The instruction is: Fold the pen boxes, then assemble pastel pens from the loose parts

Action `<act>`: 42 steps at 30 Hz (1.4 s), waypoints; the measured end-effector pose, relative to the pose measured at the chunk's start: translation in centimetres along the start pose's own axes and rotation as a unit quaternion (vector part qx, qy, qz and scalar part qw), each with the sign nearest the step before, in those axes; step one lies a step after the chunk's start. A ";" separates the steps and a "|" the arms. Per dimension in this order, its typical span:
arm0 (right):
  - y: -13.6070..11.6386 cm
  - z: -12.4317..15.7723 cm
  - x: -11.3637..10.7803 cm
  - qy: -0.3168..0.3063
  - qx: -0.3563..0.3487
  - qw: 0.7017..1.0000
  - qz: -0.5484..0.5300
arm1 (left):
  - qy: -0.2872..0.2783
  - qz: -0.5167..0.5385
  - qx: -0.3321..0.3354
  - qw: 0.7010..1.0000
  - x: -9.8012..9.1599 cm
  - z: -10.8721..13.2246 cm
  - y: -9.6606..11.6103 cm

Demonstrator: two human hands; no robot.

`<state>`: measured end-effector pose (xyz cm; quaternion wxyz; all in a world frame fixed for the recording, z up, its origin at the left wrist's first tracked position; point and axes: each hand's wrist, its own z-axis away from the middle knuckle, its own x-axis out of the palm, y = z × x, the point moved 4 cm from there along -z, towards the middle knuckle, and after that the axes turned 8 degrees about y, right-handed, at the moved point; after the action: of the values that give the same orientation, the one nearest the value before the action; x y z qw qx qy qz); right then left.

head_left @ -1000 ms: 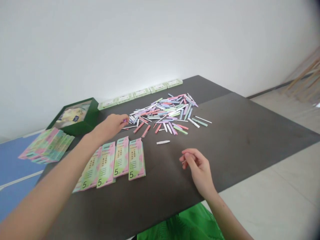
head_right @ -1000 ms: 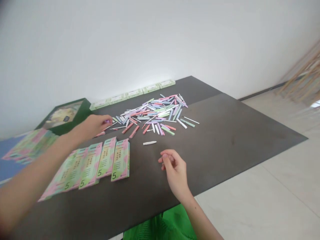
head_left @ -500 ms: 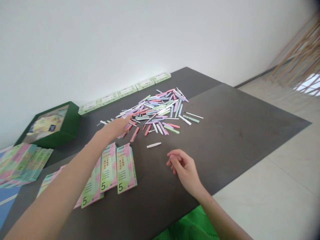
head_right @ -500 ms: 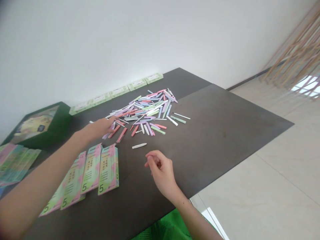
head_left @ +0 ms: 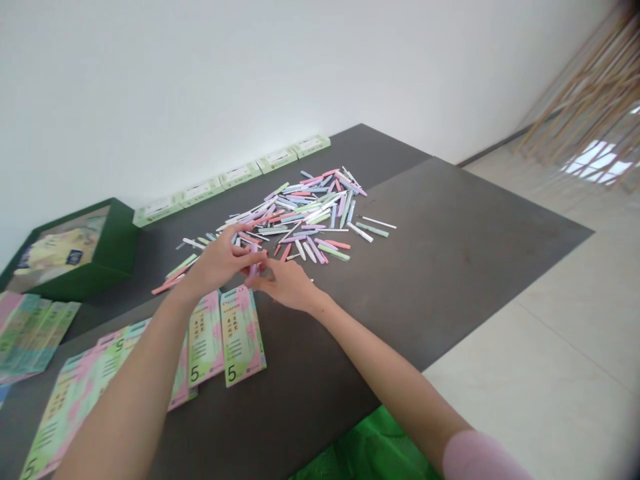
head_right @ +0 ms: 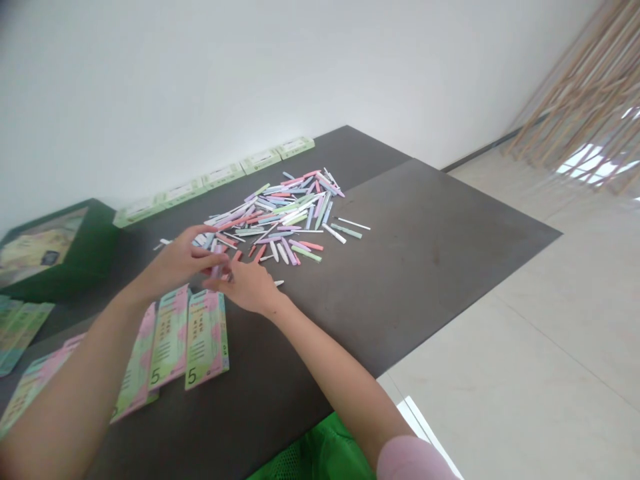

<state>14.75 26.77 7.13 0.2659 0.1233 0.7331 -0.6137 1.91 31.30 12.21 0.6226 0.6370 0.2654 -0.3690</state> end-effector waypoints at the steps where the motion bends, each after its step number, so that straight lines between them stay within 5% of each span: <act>1: -0.3 0.0 0.7 -0.007 -0.002 1.000 0.001 | -0.003 -0.001 0.005 1.000 0.2 -0.1 0.0; 6: -1.2 0.7 2.8 0.003 0.002 0.998 0.059 | 0.044 -0.032 0.025 0.998 0.9 -0.5 0.0; 10: -0.8 0.4 0.3 -0.001 -0.032 0.983 0.182 | 0.106 -0.096 0.007 0.990 -0.4 1.1 -0.3; 16: -0.9 -2.6 -4.5 -0.093 -0.096 0.922 0.364 | 0.159 -0.140 -0.054 0.976 -4.2 8.2 -1.9; 21: -1.0 -4.8 -2.4 -0.173 -0.068 0.865 0.466 | 0.195 -0.134 -0.116 0.965 -4.3 14.0 -3.3; 24: -1.3 -5.1 -0.9 -0.199 -0.063 0.843 0.495 | 0.204 -0.129 -0.094 0.966 -3.7 15.6 -3.5; 33: -1.5 -4.8 -2.0 -0.181 -0.115 0.831 0.514 | 0.216 -0.091 -0.067 0.970 -2.5 16.4 -4.0; 42: -1.9 -4.8 -4.7 -0.136 -0.139 0.871 0.452 | 0.209 -0.096 -0.062 0.971 -1.8 15.5 -3.7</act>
<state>16.55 31.72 11.80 0.6258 0.3180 0.6315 -0.3293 -4.30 16.48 12.14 0.5535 0.6315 0.4718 -0.2689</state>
